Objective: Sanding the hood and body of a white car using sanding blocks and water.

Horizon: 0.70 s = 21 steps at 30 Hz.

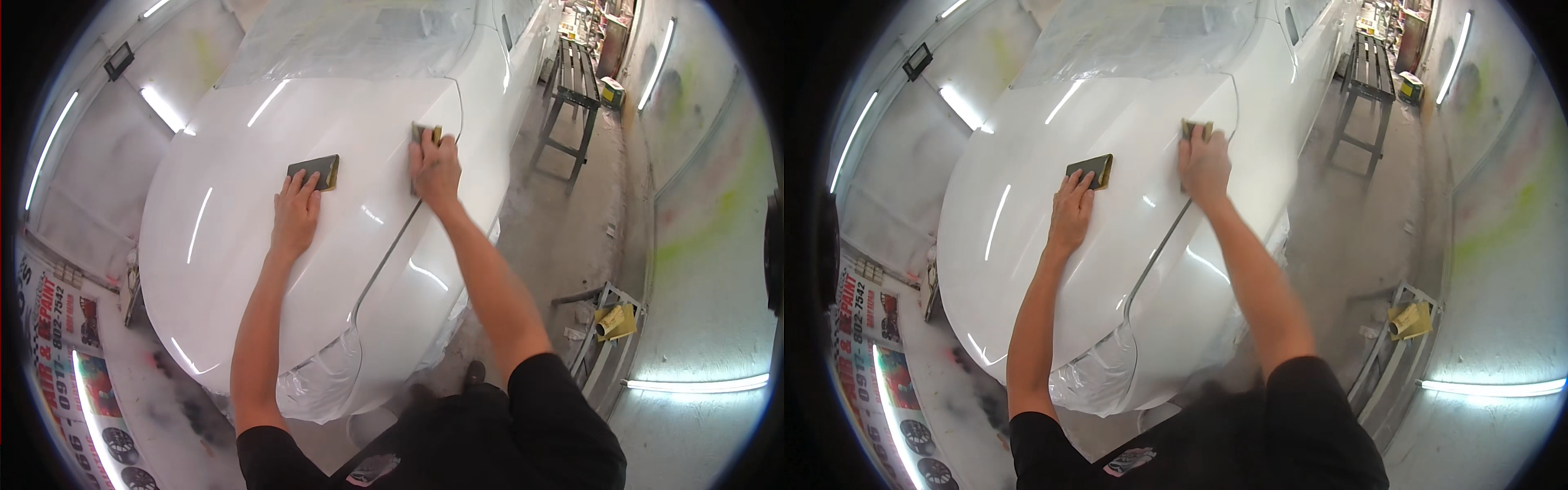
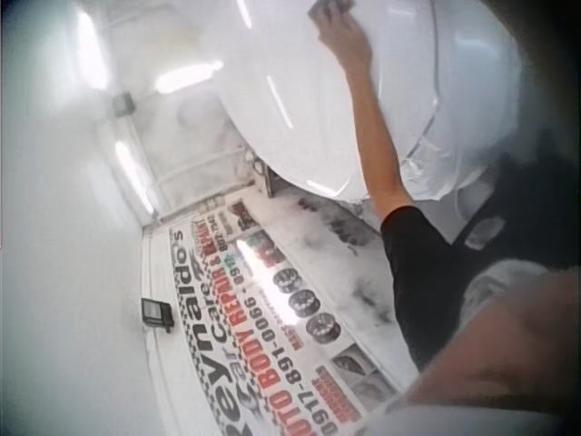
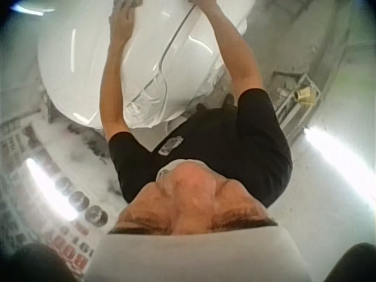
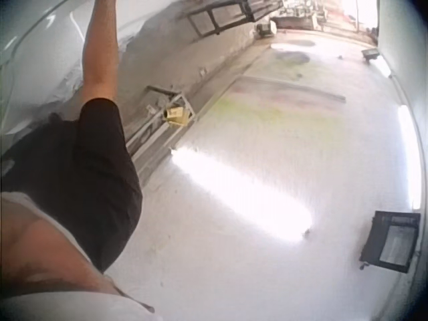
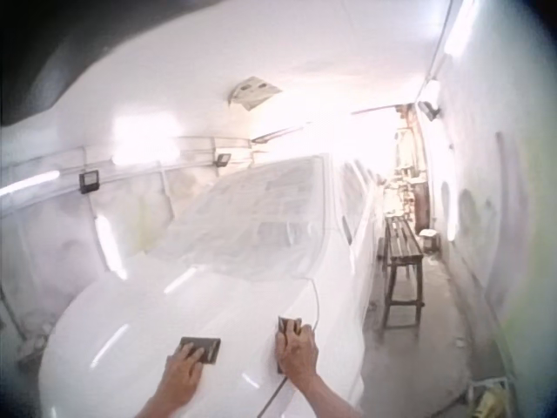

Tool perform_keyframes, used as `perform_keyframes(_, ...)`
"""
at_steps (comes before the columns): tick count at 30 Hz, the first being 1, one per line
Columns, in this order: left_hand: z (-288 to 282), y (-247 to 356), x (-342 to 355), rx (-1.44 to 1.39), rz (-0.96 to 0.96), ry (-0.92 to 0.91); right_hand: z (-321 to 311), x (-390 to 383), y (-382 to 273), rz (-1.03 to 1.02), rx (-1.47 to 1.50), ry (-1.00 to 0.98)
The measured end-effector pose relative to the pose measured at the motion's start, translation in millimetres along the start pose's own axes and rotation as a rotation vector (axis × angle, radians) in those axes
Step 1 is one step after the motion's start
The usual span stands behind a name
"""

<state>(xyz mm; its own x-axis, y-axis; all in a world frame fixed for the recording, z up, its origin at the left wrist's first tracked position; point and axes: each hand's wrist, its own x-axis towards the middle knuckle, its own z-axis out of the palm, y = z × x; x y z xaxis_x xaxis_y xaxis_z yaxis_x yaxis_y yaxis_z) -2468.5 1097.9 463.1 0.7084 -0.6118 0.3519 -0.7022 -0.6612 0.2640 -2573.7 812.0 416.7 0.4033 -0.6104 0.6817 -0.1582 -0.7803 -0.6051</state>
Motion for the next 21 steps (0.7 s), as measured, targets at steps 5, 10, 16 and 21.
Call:
perform_keyframes(5,22.2,19.1,20.5,-0.113,0.052,-0.055,-2.6,23.9,40.2,0.09,-0.151,-0.008)
perform_keyframes(10,-17.6,-39.6,2.4,-0.08,0.109,-0.102,-3.4,-139.0,-99.4,-0.114,0.186,-0.133)
perform_keyframes(16,-5.0,-0.8,24.1,-0.133,0.268,-0.121,-12.3,61.1,53.4,0.112,-0.204,-0.011)
perform_keyframes(21,-6.8,-16.2,13.5,-0.099,0.153,-0.182,15.8,-37.1,11.5,0.016,-0.071,-0.051)
